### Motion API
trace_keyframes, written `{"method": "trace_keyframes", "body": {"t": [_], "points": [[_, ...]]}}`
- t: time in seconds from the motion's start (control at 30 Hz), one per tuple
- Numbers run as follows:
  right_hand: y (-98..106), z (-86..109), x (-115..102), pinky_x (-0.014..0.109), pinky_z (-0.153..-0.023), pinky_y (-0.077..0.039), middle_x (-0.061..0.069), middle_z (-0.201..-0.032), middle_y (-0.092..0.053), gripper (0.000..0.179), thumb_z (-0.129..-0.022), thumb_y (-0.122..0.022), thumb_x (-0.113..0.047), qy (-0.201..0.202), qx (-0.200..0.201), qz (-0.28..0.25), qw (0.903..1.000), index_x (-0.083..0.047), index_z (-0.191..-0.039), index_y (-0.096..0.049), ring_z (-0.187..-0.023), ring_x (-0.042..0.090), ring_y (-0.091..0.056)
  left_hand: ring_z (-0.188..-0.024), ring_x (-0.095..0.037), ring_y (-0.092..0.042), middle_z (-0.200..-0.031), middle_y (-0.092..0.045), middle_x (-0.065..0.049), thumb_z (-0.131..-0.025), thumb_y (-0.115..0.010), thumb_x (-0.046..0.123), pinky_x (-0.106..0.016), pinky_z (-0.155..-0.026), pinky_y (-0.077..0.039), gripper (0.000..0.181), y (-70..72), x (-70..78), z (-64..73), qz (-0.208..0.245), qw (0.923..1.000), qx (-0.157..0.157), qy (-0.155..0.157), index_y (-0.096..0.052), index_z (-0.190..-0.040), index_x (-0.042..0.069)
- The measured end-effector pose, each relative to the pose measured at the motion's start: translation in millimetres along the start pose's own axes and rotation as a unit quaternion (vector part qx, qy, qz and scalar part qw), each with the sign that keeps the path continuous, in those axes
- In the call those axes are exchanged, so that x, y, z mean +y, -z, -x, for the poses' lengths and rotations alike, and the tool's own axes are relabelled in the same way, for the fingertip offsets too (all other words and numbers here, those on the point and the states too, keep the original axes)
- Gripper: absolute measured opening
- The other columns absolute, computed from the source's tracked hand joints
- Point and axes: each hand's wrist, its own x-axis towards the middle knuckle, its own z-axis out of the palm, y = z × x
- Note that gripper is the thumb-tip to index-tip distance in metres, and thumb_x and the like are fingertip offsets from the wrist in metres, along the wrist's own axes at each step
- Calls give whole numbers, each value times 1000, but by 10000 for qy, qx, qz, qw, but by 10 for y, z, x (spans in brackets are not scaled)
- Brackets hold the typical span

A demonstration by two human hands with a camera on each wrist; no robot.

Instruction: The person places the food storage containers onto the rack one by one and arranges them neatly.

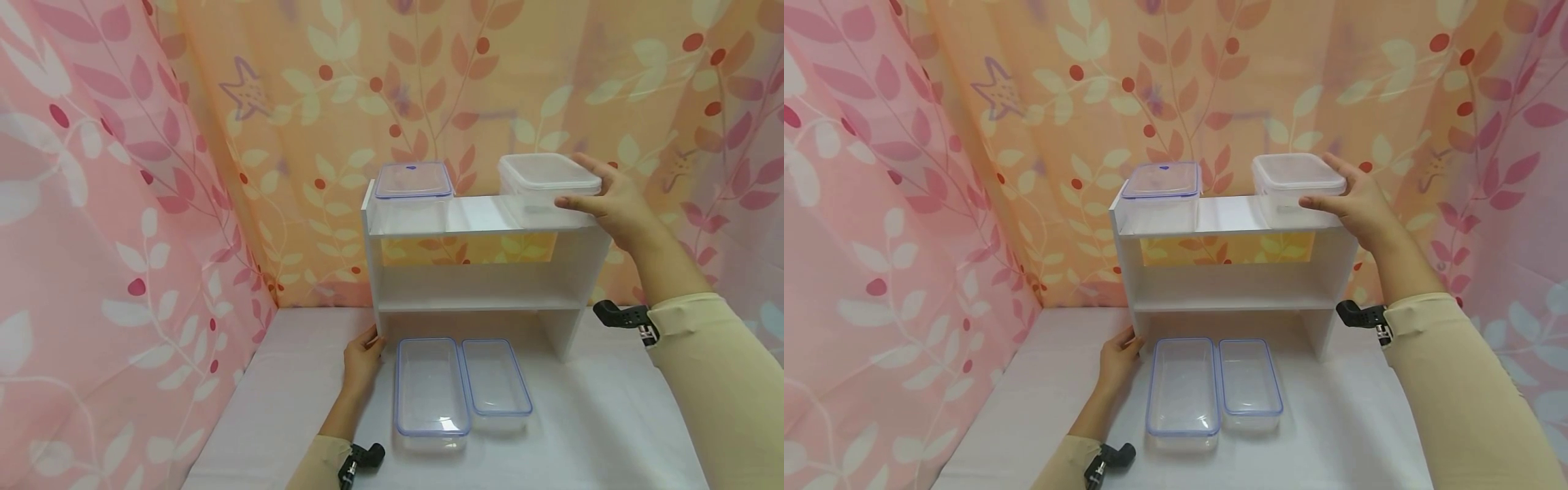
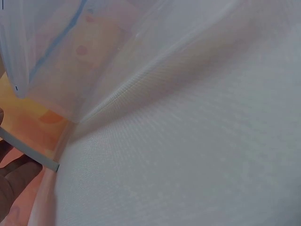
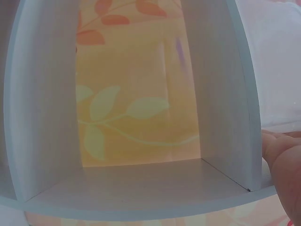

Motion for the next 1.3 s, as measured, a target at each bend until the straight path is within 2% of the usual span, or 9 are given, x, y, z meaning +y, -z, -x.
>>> {"method": "trace_keyframes", "body": {"t": [0.13, 0.37, 0.53, 0.8, 0.87, 0.93, 1.03, 1.17, 1.3], "points": [[10, 4, -7, 11, -72, -49, -1, -128, -49, 85, -84, -72, -2, -6, -50, -1, 10000, -28, -152, -28, -101, 6, -52, -106, -26, -66, -127, -61, -20, -92, -65, 13, -47, -70, -57, 42, -10, -50, -35, -33, 10000, -1, 73, -57, -132, 4], [24, 12, -39, 9, -77, -47, 4, -139, -44, 88, -86, -70, -4, -58, -149, 343, 9993, -26, -155, -19, -104, 4, -51, -107, -24, -65, -126, -64, -11, -91, -68, 17, -56, -72, -55, 41, -80, -315, -128, 45, 9996, 284, 81, -60, -131, 12], [7, 51, -123, 8, -78, -46, 6, -153, -35, 89, -87, -71, -10, -180, -95, 896, 9958, -28, -155, -15, -111, 5, -50, -104, -19, -67, -123, -66, -4, -90, -69, 20, -53, -70, -56, 40, -94, -375, -146, -2, 9992, 397, 71, -62, -129, 17], [-41, 215, -278, 9, -76, -44, 1, -160, -23, 91, -85, -75, -26, -462, 170, 1514, 9872, -38, -153, -16, -130, 17, -41, -103, -20, -67, -121, -67, -9, -89, -70, 21, -54, -69, -55, 39, -87, -378, -146, -14, 9992, 400, 31, -63, -128, 18], [-49, 255, -304, 17, -93, -44, -4, -161, -16, 90, -84, -75, -29, -532, 255, 1534, 9864, -42, -152, -17, -140, 19, -32, -103, -20, -67, -122, -67, -11, -89, -70, 23, -53, -69, -56, 40, -84, -383, -150, -43, 9992, 390, 6, -63, -128, 17], [-58, 297, -326, 31, -109, -37, -5, -162, -13, 88, -84, -75, -32, -585, 362, 1528, 9859, -44, -150, -18, -146, 22, -22, -102, -21, -67, -122, -67, -11, -89, -70, 23, -51, -67, -56, 40, -82, -386, -151, -75, 9992, 388, 9, -63, -128, 17], [-84, 360, -372, 51, -117, -18, -1, -162, -10, 85, -84, -75, -34, -588, 552, 1442, 9863, -47, -149, -21, -148, 23, -11, -103, -23, -67, -123, -66, -12, -89, -70, 21, -45, -62, -57, 41, -76, -362, -145, -64, 9994, 338, 65, -62, -129, 14], [-127, 461, -426, 48, -117, -18, 7, -161, -16, 80, -84, -74, -34, -359, 736, 1507, 9852, -47, -147, -27, -147, 30, -17, -104, -25, -66, -124, -64, -18, -91, -68, 16, -31, -55, -56, 44, -55, -228, -107, 19, 9997, 168, 160, -57, -132, 4], [-159, 580, -418, 44, -117, -21, 1, -160, -22, 77, -85, -74, -31, 92, 890, 1757, 9804, -42, -148, -30, -145, 32, -23, -103, -24, -67, -124, -64, -18, -91, -68, 19, -23, -54, -53, 46, -25, -59, -43, -32, 9999, 38, 155, -57, -132, 2]]}}
